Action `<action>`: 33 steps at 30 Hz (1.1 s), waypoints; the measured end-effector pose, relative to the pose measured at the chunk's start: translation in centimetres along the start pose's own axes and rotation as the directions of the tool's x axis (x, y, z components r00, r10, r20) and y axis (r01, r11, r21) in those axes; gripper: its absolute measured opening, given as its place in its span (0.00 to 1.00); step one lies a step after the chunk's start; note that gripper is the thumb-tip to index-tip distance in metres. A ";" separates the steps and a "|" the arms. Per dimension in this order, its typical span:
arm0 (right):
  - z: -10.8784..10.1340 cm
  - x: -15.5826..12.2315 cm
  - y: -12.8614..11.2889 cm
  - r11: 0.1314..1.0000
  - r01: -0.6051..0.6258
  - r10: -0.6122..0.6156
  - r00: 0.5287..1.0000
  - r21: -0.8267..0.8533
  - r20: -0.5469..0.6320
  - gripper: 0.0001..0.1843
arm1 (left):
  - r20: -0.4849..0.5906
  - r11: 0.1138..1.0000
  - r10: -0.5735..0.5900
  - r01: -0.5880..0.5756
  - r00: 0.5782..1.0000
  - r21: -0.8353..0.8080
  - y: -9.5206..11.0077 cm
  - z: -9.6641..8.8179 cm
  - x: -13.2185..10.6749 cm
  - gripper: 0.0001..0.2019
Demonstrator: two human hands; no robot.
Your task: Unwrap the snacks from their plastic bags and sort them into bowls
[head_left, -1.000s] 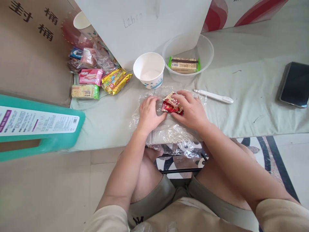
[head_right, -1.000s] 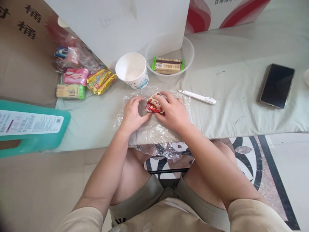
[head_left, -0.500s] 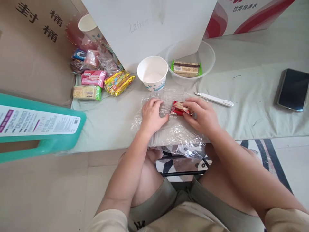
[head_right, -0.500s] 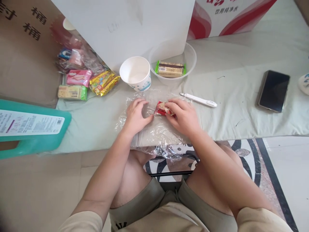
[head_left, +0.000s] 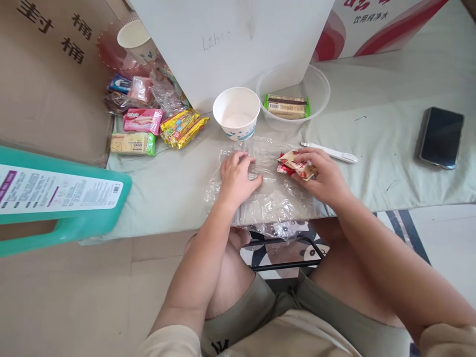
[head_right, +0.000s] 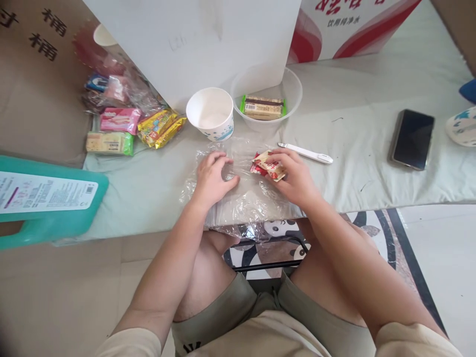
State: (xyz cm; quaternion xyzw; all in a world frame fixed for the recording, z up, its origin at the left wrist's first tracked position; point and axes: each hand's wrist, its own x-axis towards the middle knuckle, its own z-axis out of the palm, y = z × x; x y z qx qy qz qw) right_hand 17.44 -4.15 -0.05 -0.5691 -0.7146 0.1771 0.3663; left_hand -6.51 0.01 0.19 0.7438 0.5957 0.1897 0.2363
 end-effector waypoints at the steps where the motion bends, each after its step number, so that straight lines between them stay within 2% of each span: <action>1: -0.6 -0.1 -0.3 1.000 0.000 0.000 0.999 -0.003 -0.038 0.13 | 0.003 1.000 -0.002 0.002 1.000 0.000 0.0 0.0 0.0 0.17; 4: -2.7 1.1 -1.6 0.998 0.047 -0.054 0.984 -0.044 -0.168 0.13 | 0.004 1.000 -0.001 0.001 1.000 0.004 0.0 -0.1 -0.1 0.17; 6: -3.8 3.4 -2.3 0.989 0.093 -0.118 0.967 -0.118 -0.226 0.13 | -0.003 1.000 0.002 -0.002 1.000 0.003 0.0 0.0 -0.1 0.17; 10: -4.6 10.0 -2.5 0.963 0.132 -0.179 0.964 -0.235 -0.194 0.17 | -0.022 1.000 0.003 -0.003 1.000 0.010 -0.2 0.3 -0.1 0.18; 12: -4.6 11.5 -2.3 0.952 0.104 -0.163 0.968 -0.287 -0.190 0.27 | -0.018 1.000 0.002 -0.002 1.000 0.017 -0.3 0.3 0.0 0.18; 14: -4.7 10.3 -2.3 0.944 0.144 -0.214 0.952 -0.299 -0.218 0.27 | -0.004 1.000 0.001 -0.001 1.000 0.023 -0.2 0.2 0.0 0.18; 15: -4.8 8.7 -2.4 0.934 0.210 -0.279 0.934 -0.289 -0.222 0.22 | 0.006 1.000 0.000 0.000 1.000 0.026 -0.2 0.1 0.0 0.18; 16: -4.9 6.5 -2.5 0.926 0.277 -0.327 0.929 -0.257 -0.176 0.19 | 0.016 1.000 -0.002 0.001 1.000 0.030 -0.1 0.0 0.0 0.18; 17: -5.1 4.0 -2.6 0.918 0.336 -0.360 0.928 -0.210 -0.093 0.18 | 0.024 0.999 -0.005 0.004 1.000 0.035 0.0 -0.1 0.0 0.18; 18: -5.2 1.2 -2.6 0.913 0.373 -0.371 0.928 -0.166 0.045 0.18 | 0.029 0.999 -0.010 0.009 1.000 0.040 0.1 -0.1 0.0 0.18; 20: -5.2 -3.9 -2.6 0.887 0.429 -0.364 0.878 -0.171 0.312 0.20 | 0.032 0.999 -0.023 0.021 0.999 0.050 0.3 -0.2 0.0 0.18; 22: -4.7 -7.6 -2.5 0.881 0.420 -0.294 0.847 -0.218 0.443 0.24 | 0.025 0.998 -0.035 0.033 0.999 0.054 0.5 -0.1 0.1 0.19; 24: -3.8 -9.2 -2.4 0.870 0.410 -0.274 0.865 -0.274 0.421 0.25 | 0.015 0.998 -0.043 0.042 0.999 0.046 0.8 0.0 0.1 0.19; 27: -2.4 -8.2 -2.3 0.852 0.407 -0.365 0.913 -0.329 0.185 0.17 | 0.000 0.998 -0.059 0.059 0.998 0.008 1.0 0.2 0.2 0.20; 29: -2.1 -6.7 -2.1 0.872 0.416 -0.412 0.908 -0.260 0.073 0.10 | -0.013 0.997 -0.061 0.060 0.998 -0.042 0.8 0.2 0.3 0.21; 33: -2.5 -5.1 -1.5 0.916 0.399 -0.399 0.917 -0.023 0.027 0.08 | -0.071 0.964 -0.040 0.019 0.997 -0.264 -0.9 -0.5 0.8 0.21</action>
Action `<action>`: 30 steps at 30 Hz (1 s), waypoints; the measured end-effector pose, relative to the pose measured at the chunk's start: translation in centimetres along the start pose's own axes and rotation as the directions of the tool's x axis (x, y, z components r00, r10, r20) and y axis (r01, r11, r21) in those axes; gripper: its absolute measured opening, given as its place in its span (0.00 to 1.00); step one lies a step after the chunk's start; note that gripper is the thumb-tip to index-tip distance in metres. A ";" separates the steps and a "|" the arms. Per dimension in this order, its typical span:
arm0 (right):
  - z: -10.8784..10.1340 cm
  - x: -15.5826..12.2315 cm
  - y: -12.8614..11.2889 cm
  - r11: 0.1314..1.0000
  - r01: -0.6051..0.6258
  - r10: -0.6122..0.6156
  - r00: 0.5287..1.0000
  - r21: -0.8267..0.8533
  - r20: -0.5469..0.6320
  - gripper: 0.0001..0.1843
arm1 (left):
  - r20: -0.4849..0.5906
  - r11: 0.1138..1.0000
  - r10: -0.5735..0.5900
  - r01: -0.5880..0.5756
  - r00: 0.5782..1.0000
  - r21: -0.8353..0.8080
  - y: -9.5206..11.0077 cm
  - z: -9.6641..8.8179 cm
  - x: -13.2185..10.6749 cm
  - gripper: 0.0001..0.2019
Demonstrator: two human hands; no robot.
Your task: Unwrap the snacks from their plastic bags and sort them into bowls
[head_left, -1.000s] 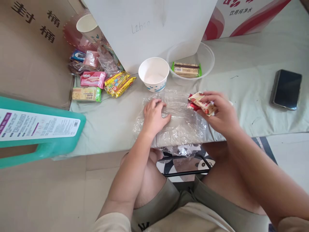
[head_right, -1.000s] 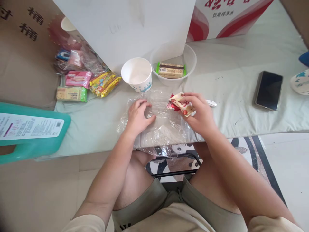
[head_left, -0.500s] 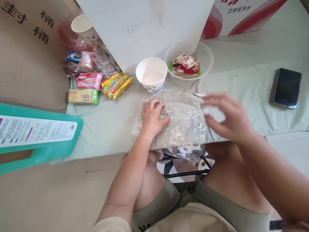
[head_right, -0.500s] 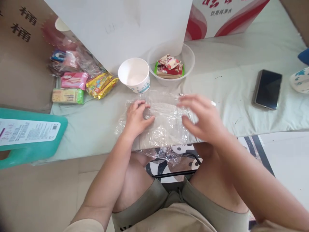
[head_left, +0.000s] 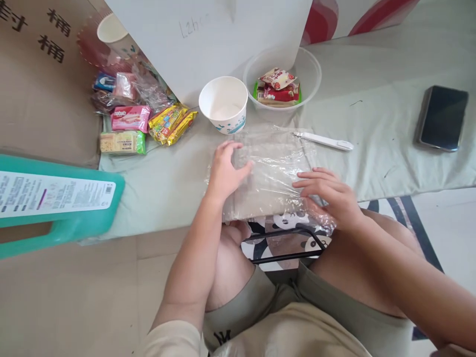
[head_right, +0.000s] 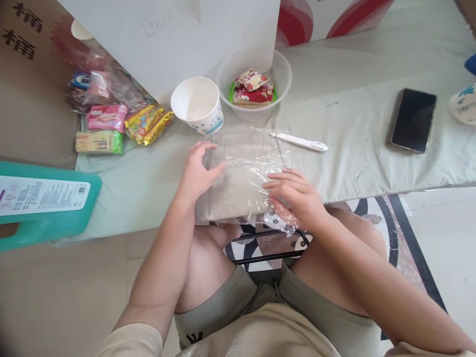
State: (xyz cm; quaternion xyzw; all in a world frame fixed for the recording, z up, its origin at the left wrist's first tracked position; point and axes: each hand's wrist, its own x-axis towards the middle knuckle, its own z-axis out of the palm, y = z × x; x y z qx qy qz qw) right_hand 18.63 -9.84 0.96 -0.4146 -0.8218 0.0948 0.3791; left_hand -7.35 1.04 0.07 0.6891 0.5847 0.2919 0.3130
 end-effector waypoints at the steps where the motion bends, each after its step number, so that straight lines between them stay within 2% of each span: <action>1: -0.2 -0.1 0.2 0.999 -0.020 0.020 1.000 0.046 -0.005 0.07 | -0.008 0.995 -0.013 0.012 1.000 -0.099 -0.4 -0.5 0.3 0.20; 5: -0.8 -0.6 1.0 0.975 -0.104 0.101 0.995 0.195 0.026 0.06 | 0.023 0.866 -0.160 0.151 0.987 -0.477 -1.6 -2.6 1.9 0.12; 8: -1.1 -0.8 1.5 0.943 -0.169 0.169 0.985 0.286 0.027 0.05 | 0.001 0.796 -0.242 0.199 0.970 -0.572 -1.8 -4.1 2.3 0.07; 10: -1.2 -1.1 1.8 0.905 -0.256 0.265 0.964 0.340 0.021 0.05 | -0.059 0.801 -0.231 0.156 0.971 -0.578 -1.9 -5.0 1.7 0.06; 12: -1.2 -1.2 1.9 0.846 -0.365 0.383 0.923 0.389 0.034 0.05 | -0.101 0.827 -0.107 0.032 0.989 -0.562 -2.2 -6.0 0.5 0.09; 14: -1.2 -1.3 1.9 0.765 -0.467 0.515 0.857 0.444 0.016 0.07 | -0.028 0.829 0.145 -0.137 0.989 -0.542 -2.5 -7.0 -1.2 0.18; 15: -1.1 -1.3 1.8 0.726 -0.499 0.566 0.824 0.473 0.001 0.08 | 0.066 0.823 0.286 -0.210 0.956 -0.528 -2.7 -7.3 -2.0 0.23; 16: -1.1 -1.2 1.7 0.695 -0.517 0.604 0.797 0.500 -0.015 0.09 | 0.172 0.837 0.367 -0.244 0.914 -0.489 -2.8 -7.5 -2.7 0.28; 17: -1.1 -1.2 1.6 0.671 -0.525 0.630 0.776 0.523 -0.029 0.09 | 0.251 0.871 0.388 -0.263 0.887 -0.415 -2.9 -7.5 -3.3 0.31; 18: -1.1 -1.1 1.6 0.661 -0.521 0.639 0.768 0.541 -0.041 0.10 | 0.296 0.913 0.356 -0.261 0.886 -0.315 -2.9 -7.4 -3.7 0.33; 19: -1.0 -1.1 1.6 0.660 -0.512 0.635 0.771 0.550 -0.044 0.10 | 0.298 0.947 0.299 -0.243 0.906 -0.213 -2.9 -7.0 -3.9 0.31; 21: -1.0 -1.0 1.6 0.678 -0.505 0.624 0.780 0.534 -0.056 0.11 | 0.211 0.973 0.224 -0.205 0.951 -0.106 -2.8 -6.1 -3.7 0.20; 23: -1.0 -1.0 1.9 0.704 -0.520 0.629 0.772 0.483 -0.085 0.12 | 0.109 0.961 0.237 -0.217 0.965 -0.172 -2.7 -5.2 -3.1 0.08; 26: -0.6 -0.9 2.5 0.740 -0.531 0.636 0.753 0.413 -0.170 0.17 | -0.043 0.901 0.219 -0.219 0.975 -0.374 -2.5 -4.4 -2.2 0.07; 28: -0.3 -0.8 2.9 0.753 -0.522 0.630 0.747 0.400 -0.212 0.23 | -0.066 0.844 0.109 -0.128 0.992 -0.521 -2.3 -4.2 -1.8 0.07; 30: -0.1 -0.5 3.3 0.732 -0.530 0.652 0.728 0.428 -0.213 0.27 | -0.009 0.779 -0.040 0.026 0.999 -0.626 -1.8 -4.0 -1.6 0.08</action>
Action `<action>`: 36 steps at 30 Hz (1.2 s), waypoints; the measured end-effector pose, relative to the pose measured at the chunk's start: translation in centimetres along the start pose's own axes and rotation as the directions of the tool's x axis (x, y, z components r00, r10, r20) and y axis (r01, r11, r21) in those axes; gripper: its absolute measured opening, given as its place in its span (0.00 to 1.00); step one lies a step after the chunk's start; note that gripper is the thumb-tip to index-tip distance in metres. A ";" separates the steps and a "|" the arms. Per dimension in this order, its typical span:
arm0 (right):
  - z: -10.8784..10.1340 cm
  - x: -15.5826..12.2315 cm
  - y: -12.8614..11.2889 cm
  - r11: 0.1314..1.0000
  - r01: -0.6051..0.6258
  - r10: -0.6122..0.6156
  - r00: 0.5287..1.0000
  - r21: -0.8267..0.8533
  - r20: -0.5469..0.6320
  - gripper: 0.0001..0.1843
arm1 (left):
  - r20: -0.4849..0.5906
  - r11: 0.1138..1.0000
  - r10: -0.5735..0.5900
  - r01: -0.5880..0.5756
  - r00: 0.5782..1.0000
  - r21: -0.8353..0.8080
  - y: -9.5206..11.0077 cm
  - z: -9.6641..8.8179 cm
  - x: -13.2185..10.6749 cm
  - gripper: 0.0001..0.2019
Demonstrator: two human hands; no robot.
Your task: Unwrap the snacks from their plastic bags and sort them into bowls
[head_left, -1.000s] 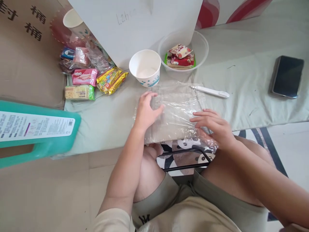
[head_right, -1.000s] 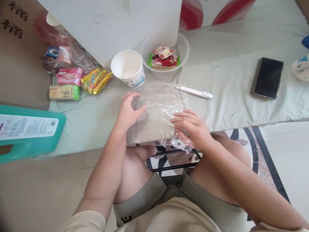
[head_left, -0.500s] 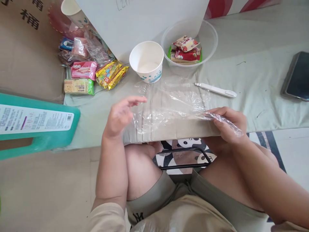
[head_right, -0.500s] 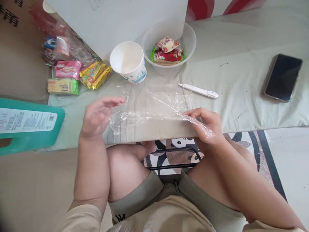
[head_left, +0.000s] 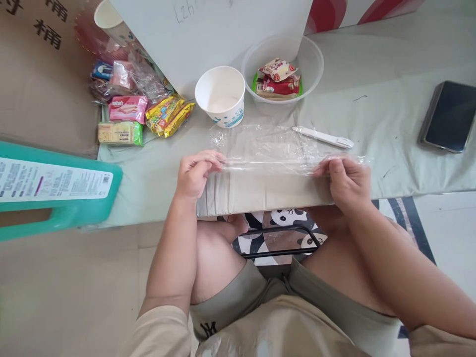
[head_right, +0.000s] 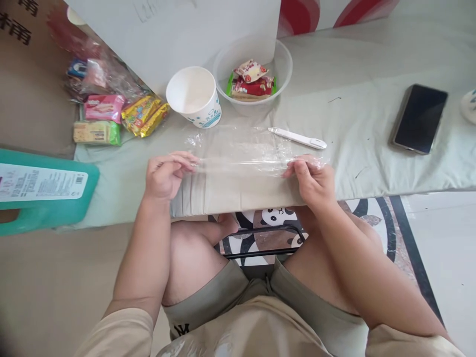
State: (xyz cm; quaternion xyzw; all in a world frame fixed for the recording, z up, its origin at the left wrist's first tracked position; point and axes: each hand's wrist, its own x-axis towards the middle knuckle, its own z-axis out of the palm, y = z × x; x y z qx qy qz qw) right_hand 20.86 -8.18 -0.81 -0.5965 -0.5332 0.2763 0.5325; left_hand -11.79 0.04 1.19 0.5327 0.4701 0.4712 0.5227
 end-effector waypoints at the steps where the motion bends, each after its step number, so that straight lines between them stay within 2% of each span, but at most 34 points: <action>1: 0.2 0.1 0.0 0.999 -0.037 0.037 0.999 0.021 -0.001 0.28 | -0.017 0.996 -0.080 0.079 0.997 -0.033 0.2 0.2 0.0 0.08; 4: 0.6 0.5 -0.7 0.983 -0.174 0.175 0.985 0.064 -0.004 0.30 | -0.077 0.970 -0.240 0.235 0.968 -0.066 0.9 0.9 0.1 0.08; 7: 1.0 0.8 -1.4 0.964 -0.259 0.260 0.965 0.056 -0.013 0.29 | -0.099 0.958 -0.287 0.284 0.953 -0.044 1.5 1.4 0.2 0.07; 11: 1.1 1.1 -1.7 0.953 -0.298 0.298 0.955 -0.047 -0.015 0.19 | -0.076 0.961 -0.245 0.252 0.967 0.112 1.6 1.5 0.1 0.09; 15: 0.7 0.8 -1.9 0.938 -0.314 0.316 0.949 -0.146 -0.005 0.11 | -0.169 0.944 -0.220 0.253 0.961 0.210 0.9 1.0 0.3 0.14; 18: 0.5 0.5 -2.3 0.916 -0.330 0.341 0.940 -0.228 0.011 0.11 | -0.247 0.944 -0.177 0.235 0.953 0.231 0.5 0.7 0.5 0.18; 21: 0.5 0.3 -2.4 0.892 -0.338 0.362 0.932 -0.301 0.026 0.12 | -0.277 0.951 -0.170 0.231 0.946 0.205 0.4 0.8 0.8 0.18; 24: 0.5 0.1 -2.3 0.901 -0.306 0.331 0.943 -0.308 0.033 0.12 | -0.271 0.945 -0.213 0.268 0.939 0.185 0.7 1.0 1.0 0.18; 29: 0.5 0.2 -2.6 0.906 -0.322 0.324 0.945 -0.274 -0.042 0.12 | -0.158 0.943 -0.239 0.268 0.958 0.196 0.9 0.9 1.0 0.14; 34: 0.2 0.4 -2.5 0.881 -0.328 0.329 0.943 -0.342 -0.058 0.10 | -0.258 0.930 -0.202 0.268 0.945 0.252 0.6 1.1 1.3 0.17; 36: 0.2 0.3 -2.4 0.878 -0.308 0.310 0.949 -0.365 -0.055 0.07 | -0.256 0.937 -0.184 0.248 0.949 0.247 0.7 1.3 1.5 0.15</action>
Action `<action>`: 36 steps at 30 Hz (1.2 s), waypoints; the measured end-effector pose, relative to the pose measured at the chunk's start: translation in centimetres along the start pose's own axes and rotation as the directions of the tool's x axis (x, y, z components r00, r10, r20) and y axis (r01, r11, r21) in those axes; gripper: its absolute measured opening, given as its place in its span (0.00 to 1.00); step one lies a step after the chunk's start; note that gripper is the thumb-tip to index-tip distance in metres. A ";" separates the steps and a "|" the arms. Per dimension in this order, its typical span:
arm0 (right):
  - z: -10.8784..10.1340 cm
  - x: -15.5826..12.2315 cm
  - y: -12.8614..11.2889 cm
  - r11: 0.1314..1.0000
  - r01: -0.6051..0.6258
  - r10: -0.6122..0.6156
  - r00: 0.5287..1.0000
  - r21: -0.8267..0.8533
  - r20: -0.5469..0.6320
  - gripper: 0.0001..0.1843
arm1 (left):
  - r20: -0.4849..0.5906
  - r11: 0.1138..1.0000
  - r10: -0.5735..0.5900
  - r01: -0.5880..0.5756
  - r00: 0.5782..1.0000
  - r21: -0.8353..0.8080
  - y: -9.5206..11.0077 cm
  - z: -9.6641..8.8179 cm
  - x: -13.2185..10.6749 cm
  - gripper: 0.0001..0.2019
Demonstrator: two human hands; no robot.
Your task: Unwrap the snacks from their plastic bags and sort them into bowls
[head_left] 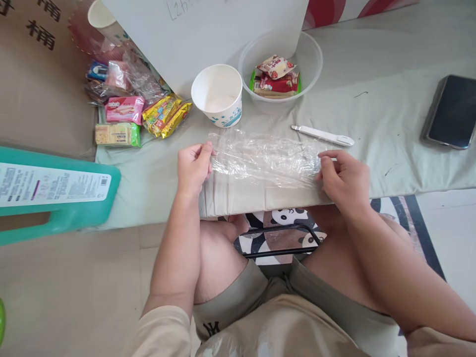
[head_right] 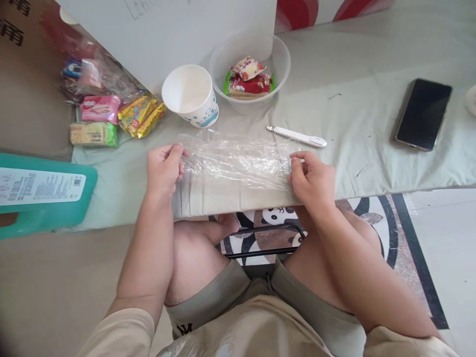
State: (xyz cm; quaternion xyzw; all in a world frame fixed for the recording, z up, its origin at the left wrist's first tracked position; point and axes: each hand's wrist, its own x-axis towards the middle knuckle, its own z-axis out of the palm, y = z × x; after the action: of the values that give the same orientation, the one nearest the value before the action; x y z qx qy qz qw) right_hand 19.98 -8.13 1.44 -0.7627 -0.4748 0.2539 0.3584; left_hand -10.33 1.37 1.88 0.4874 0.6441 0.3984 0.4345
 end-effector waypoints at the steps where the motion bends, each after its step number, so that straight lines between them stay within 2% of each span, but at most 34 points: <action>1: 0.0 0.0 0.1 1.000 0.002 -0.002 1.000 -0.009 -0.004 0.06 | 0.017 1.000 0.009 -0.008 1.000 -0.021 0.1 0.1 0.0 0.14; 5: 0.0 -0.1 0.4 1.000 -0.020 0.019 0.999 -0.022 -0.034 0.06 | 0.085 0.993 0.032 -0.022 0.996 -0.115 0.5 0.3 0.0 0.08; 8: -0.1 0.0 0.6 0.999 -0.035 0.032 0.998 -0.040 -0.063 0.07 | 0.089 0.995 0.025 -0.015 0.996 -0.103 0.5 0.8 0.1 0.09; 13: -0.2 0.4 0.8 0.991 0.029 -0.042 0.994 -0.127 -0.104 0.07 | 0.019 1.000 -0.018 0.018 1.000 -0.020 0.0 1.4 0.7 0.07; 19: -0.2 0.9 0.9 0.984 0.002 -0.028 0.990 -0.177 -0.141 0.06 | -0.080 0.988 0.097 -0.086 0.992 0.129 -0.8 2.0 1.8 0.06; 22: -0.2 1.0 1.1 0.979 0.001 -0.037 0.985 -0.205 -0.169 0.11 | -0.090 0.983 0.137 -0.124 0.986 0.137 -0.8 2.3 2.1 0.02; 25: -0.2 1.1 1.3 0.981 0.028 -0.061 0.984 -0.194 -0.168 0.17 | -0.061 0.985 0.153 -0.147 0.986 0.091 -0.6 2.6 2.1 0.08; 29: -0.2 1.0 1.6 0.979 0.100 -0.128 0.980 -0.179 -0.153 0.18 | 0.043 0.990 0.142 -0.141 0.989 -0.025 -0.5 2.8 1.9 0.15; 33: -0.4 1.0 1.9 0.973 0.160 -0.181 0.976 -0.164 -0.122 0.21 | 0.079 0.992 0.096 -0.089 0.992 -0.087 -0.3 2.2 1.5 0.11; 36: -0.7 0.8 2.0 0.971 0.169 -0.184 0.980 -0.167 -0.074 0.23 | 0.069 0.996 0.070 -0.066 0.995 -0.066 -0.1 1.2 1.0 0.06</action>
State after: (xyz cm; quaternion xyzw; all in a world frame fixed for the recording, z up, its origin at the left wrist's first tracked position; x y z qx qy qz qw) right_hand 21.90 -8.16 0.30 -0.7542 -0.5430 0.1480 0.3383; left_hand -9.34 2.41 1.29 0.5089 0.5984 0.4157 0.4584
